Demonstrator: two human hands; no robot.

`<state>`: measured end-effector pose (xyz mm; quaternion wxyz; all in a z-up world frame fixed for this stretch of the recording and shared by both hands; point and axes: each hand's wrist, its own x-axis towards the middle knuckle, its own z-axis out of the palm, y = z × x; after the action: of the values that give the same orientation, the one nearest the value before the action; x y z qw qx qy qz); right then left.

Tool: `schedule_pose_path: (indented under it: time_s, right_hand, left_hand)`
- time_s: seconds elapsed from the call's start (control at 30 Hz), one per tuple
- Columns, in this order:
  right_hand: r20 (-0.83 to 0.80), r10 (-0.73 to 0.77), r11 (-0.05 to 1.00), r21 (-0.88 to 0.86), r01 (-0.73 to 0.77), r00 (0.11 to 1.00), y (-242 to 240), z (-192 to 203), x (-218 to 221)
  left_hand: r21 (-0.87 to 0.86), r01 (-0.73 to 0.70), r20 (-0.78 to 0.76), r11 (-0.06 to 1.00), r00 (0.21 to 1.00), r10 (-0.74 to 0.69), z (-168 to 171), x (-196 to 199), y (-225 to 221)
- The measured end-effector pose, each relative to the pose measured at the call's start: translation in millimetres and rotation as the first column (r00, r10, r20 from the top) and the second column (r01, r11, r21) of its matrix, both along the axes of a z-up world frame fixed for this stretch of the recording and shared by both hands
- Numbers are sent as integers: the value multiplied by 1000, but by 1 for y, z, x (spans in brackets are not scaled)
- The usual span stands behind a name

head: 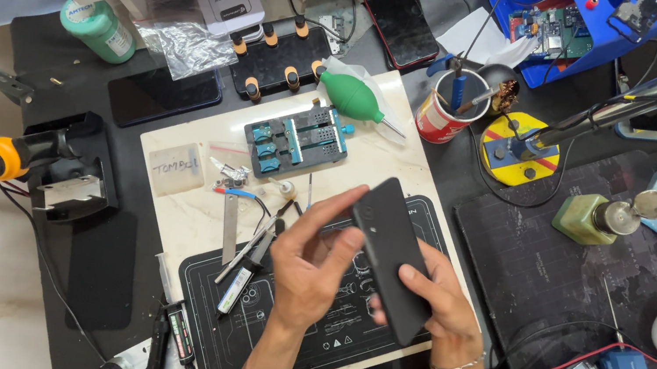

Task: The person closes the back of a black smartphone by hand and then picks up a red smartphone to continue working on it.

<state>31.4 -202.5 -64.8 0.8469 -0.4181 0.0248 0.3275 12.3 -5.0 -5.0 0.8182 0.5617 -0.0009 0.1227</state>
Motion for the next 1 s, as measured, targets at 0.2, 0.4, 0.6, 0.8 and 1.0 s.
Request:
schedule_pose_path:
  time_s: [0.2,0.4,0.6,0.8,1.0]
  right_hand:
    - [-88,-10,961,276,34,996,5,-15,-6]
    - [-147,8,947,317,40,989,12,-23,-10]
    - [39,38,920,388,-50,999,13,-18,-10]
    - [-248,-55,984,151,95,967,16,-4,-11]
    - [94,25,977,207,-44,995,18,5,-11]
  left_hand:
    - [402,36,76,915,994,-72,16,-5,4]
    - [464,6,100,886,993,-59,20,-6,4]
    - [443,30,88,896,993,-77,21,-8,6]
    - [396,39,79,918,994,-76,20,-10,6]
    - [148,79,52,986,995,-87,8,-8,4]
